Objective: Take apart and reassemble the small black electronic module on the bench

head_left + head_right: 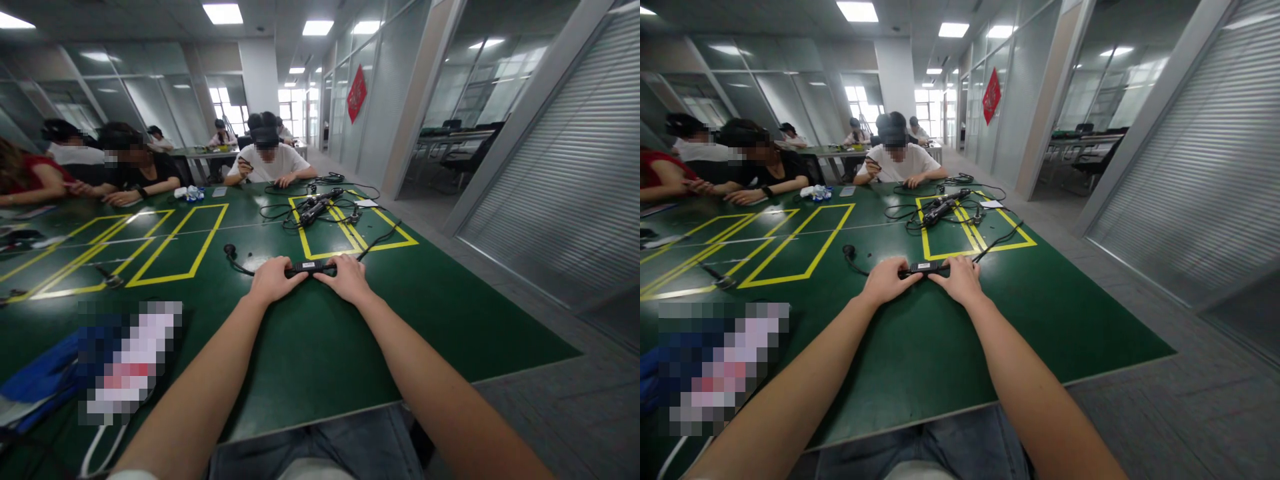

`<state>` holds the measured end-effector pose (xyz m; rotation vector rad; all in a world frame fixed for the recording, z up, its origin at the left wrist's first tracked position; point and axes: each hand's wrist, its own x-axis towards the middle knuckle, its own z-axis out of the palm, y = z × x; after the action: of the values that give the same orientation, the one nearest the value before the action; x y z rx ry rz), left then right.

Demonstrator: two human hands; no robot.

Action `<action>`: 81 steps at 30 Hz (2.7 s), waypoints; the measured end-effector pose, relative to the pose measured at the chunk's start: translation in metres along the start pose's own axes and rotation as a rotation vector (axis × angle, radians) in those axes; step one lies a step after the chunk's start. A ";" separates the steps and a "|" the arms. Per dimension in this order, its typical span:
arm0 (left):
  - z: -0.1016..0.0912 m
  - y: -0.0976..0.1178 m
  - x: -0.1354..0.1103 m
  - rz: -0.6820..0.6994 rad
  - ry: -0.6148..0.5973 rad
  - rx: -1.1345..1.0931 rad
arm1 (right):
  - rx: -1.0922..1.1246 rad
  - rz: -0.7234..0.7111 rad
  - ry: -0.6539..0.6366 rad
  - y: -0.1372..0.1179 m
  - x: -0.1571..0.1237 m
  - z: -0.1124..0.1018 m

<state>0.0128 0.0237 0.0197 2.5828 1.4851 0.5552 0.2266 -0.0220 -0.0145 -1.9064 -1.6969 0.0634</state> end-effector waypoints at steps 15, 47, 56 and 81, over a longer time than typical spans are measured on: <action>0.003 -0.006 0.006 -0.080 -0.037 -0.095 | -0.121 -0.027 -0.034 -0.013 -0.005 -0.008; -0.001 -0.001 0.006 -0.120 -0.002 -0.136 | 0.220 -0.066 0.067 0.011 0.004 -0.001; -0.001 -0.001 0.006 -0.140 -0.038 -0.108 | 0.138 -0.037 0.009 0.005 0.001 -0.005; -0.001 -0.002 0.007 -0.032 -0.024 -0.101 | -0.114 -0.144 -0.035 -0.017 -0.008 -0.015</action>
<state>0.0137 0.0312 0.0221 2.4763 1.4497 0.5781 0.2163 -0.0346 0.0032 -1.8678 -1.8922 -0.0571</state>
